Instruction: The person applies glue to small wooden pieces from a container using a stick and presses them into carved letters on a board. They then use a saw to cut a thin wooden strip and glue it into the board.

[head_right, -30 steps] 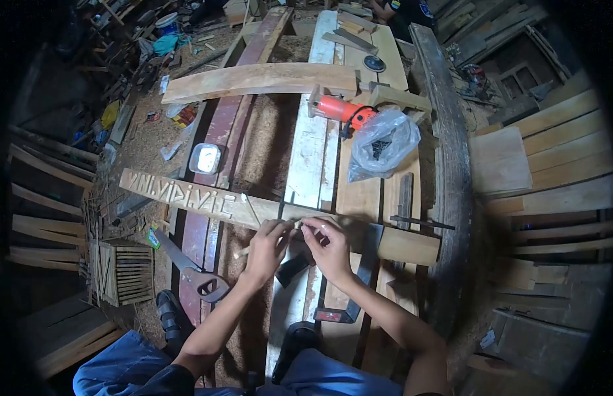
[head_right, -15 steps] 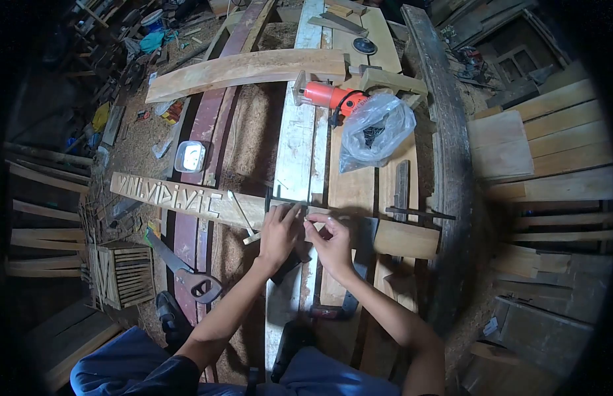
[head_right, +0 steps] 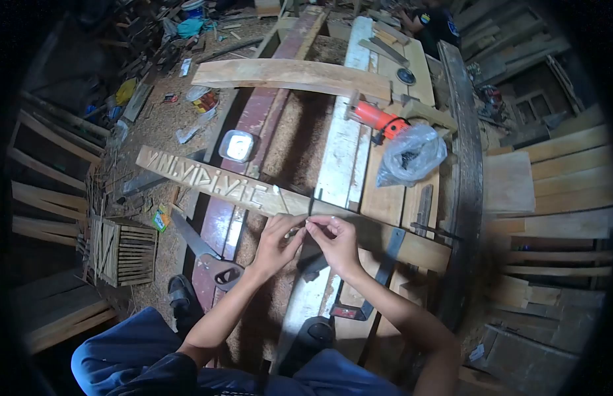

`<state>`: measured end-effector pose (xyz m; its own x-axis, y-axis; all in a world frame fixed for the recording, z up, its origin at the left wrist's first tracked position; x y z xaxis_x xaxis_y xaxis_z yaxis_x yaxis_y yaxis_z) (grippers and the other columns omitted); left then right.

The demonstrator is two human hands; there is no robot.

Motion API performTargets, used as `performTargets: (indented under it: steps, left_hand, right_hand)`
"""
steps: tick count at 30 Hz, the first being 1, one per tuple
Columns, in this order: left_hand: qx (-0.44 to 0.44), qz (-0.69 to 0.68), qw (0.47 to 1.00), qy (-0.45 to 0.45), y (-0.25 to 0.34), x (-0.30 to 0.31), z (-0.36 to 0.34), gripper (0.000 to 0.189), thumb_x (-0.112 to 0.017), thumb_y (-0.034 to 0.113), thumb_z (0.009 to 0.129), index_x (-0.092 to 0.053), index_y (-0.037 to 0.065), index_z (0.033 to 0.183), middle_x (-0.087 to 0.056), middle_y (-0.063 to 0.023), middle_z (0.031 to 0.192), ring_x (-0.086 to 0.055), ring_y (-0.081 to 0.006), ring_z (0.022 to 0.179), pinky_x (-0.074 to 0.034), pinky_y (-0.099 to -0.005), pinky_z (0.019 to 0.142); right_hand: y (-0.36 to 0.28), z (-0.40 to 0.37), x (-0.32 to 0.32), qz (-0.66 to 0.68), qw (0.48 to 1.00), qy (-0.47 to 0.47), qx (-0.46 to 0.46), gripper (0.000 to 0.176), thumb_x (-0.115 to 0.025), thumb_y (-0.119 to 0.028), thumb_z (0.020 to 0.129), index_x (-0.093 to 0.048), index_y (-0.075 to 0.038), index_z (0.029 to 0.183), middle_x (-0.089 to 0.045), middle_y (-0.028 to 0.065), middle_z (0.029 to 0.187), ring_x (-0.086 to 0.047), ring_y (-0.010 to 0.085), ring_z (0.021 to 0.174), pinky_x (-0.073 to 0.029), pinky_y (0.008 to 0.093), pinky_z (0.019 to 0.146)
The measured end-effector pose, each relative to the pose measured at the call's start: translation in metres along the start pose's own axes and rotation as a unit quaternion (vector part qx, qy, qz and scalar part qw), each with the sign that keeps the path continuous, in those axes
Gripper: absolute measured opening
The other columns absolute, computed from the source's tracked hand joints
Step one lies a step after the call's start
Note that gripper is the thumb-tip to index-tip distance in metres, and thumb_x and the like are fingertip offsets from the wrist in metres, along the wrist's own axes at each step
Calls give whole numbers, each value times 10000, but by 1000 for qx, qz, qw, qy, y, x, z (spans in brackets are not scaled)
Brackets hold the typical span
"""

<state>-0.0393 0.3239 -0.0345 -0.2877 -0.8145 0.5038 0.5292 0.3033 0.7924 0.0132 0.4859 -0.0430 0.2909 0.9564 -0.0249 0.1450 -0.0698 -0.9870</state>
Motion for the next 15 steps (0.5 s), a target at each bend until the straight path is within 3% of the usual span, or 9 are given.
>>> performTargets:
  steps: [9, 15]
  left_hand:
    - [14, -18, 999, 30, -64, 82, -37, 347, -776, 51, 854, -741, 13, 1197, -745, -148, 966, -681, -281, 902, -513, -372, 838]
    - [32, 28, 999, 33, -107, 112, -42, 275, -770, 53, 835, -774, 47, 1110, -754, -115, 926, -685, -270, 848, -501, -376, 794]
  right_hand:
    - [14, 6, -108, 33, 998, -13, -59, 180, -734, -59, 951, -736, 36, 1104, -753, 60, 1010, -672, 79, 896, -530, 229, 813]
    - [38, 16, -161, 74, 994, 34, -69, 191, -734, -61, 951, -742, 28, 1120, -754, 70, 1045, -674, 95, 943, -524, 245, 863]
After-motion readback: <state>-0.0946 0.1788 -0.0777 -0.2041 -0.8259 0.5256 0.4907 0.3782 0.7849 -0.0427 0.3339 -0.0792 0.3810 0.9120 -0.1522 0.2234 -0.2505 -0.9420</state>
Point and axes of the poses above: each hand's wrist, its own z-axis towards the middle knuckle, its own x-axis out of the back of the hand, y = z × x, the point moved 2 cm from there along z, towards the middle knuckle
